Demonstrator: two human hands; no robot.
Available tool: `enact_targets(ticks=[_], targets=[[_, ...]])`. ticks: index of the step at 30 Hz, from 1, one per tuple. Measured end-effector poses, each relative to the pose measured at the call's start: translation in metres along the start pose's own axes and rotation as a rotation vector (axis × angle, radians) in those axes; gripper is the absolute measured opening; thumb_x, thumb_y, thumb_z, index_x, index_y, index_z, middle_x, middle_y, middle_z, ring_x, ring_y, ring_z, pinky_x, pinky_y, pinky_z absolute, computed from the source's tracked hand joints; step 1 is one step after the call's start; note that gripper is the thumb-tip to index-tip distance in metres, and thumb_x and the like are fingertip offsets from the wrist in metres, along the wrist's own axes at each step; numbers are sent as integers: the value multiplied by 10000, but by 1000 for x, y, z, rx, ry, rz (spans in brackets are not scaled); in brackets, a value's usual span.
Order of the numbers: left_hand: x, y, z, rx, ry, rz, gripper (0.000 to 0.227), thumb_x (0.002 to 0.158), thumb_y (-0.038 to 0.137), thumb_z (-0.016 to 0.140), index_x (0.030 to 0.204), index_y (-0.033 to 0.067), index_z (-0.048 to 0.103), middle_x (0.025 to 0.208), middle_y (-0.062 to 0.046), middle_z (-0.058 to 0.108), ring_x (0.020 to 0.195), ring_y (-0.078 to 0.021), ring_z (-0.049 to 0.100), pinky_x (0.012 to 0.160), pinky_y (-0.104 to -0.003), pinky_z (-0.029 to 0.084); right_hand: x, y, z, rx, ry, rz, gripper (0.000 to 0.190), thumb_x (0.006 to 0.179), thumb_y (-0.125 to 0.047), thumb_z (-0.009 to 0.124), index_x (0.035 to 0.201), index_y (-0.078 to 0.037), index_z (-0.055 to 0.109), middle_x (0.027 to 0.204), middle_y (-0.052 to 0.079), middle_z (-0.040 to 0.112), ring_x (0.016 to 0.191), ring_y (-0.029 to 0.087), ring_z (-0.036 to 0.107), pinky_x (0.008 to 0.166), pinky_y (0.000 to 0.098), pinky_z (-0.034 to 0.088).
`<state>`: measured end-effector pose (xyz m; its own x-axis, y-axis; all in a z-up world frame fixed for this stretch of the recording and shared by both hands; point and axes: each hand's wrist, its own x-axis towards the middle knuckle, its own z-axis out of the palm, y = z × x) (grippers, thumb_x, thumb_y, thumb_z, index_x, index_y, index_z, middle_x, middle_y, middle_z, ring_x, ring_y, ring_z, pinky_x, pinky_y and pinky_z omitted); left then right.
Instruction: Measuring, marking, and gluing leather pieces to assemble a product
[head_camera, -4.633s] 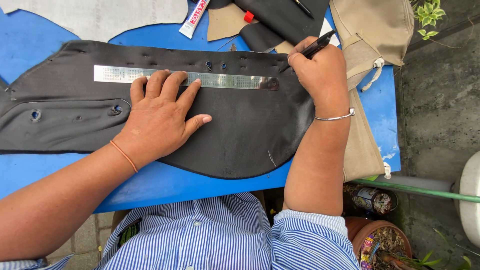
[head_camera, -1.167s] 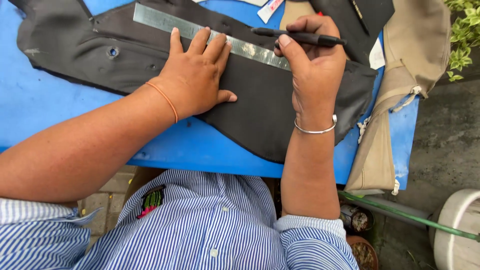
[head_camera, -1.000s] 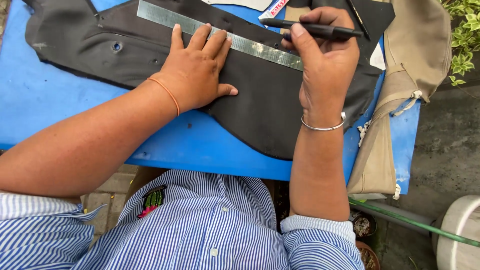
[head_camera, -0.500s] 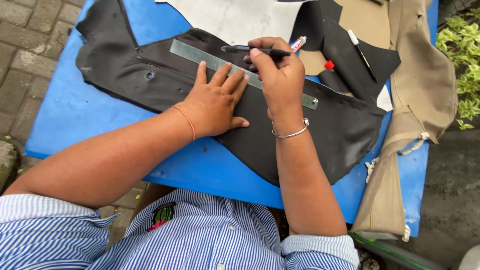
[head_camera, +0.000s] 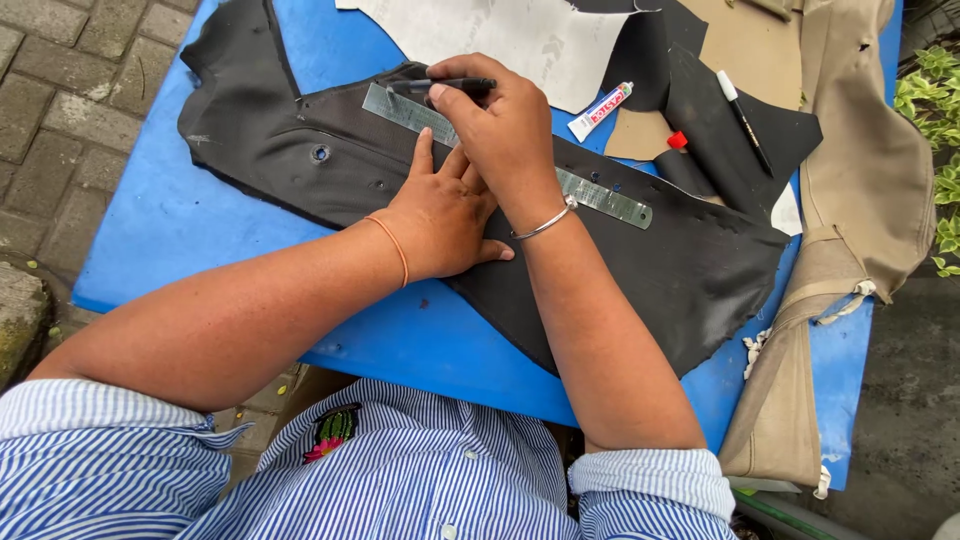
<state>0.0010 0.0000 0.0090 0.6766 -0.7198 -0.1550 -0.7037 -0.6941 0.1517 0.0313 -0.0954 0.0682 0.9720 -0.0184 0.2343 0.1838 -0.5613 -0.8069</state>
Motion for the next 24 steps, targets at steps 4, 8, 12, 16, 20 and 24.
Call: enact_targets(ticks=[4, 8, 12, 16, 20, 24], targets=[[1, -1, 3, 19, 24, 6, 981, 891, 819, 416, 1588, 136, 314, 1686, -165, 210, 1556, -389, 53, 1154, -785, 40, 4, 1, 1, -6, -18, -2, 139, 844, -250, 709, 955, -228, 790, 858, -83, 787, 783, 67, 716, 701, 237, 554], [0, -2, 1, -9, 61, 6, 1023, 877, 811, 464, 1607, 122, 261, 1673, -162, 200, 1539, -365, 78, 1151, -777, 62, 7, 1, -10, -154, -24, -16, 151, 813, -289, 668, 918, -269, 775, 872, -121, 777, 835, 98, 689, 719, 278, 526], [1, -2, 13, 42, 194, 4, 1072, 858, 840, 486, 1614, 111, 264, 1571, -125, 358, 1490, -351, 229, 1127, -764, 160, -1, 9, -34, -255, 19, -32, 139, 781, -273, 654, 847, -247, 774, 795, -105, 756, 820, 140, 628, 711, 324, 469], [-2, -2, 9, 49, 160, 14, 1062, 878, 834, 463, 1622, 105, 258, 1580, -140, 346, 1504, -367, 219, 1123, -765, 174, -19, 2, -65, -206, 65, 104, 141, 757, -255, 644, 815, -223, 769, 721, -104, 765, 737, 51, 706, 681, 242, 505], [-2, -3, 7, 35, 165, 29, 1020, 880, 828, 464, 1586, 103, 337, 1604, -137, 334, 1512, -361, 212, 1120, -770, 180, -35, 7, -95, -169, 118, 252, 169, 754, -206, 614, 810, -193, 773, 695, -80, 761, 758, 29, 722, 748, 198, 531], [-2, -6, 12, 52, 238, 41, 1032, 855, 838, 502, 1571, 103, 388, 1569, -137, 392, 1490, -354, 269, 1099, -776, 219, -47, 23, -115, -75, 162, 275, 143, 757, -147, 643, 781, -98, 776, 765, -29, 756, 735, 67, 726, 740, 199, 585]])
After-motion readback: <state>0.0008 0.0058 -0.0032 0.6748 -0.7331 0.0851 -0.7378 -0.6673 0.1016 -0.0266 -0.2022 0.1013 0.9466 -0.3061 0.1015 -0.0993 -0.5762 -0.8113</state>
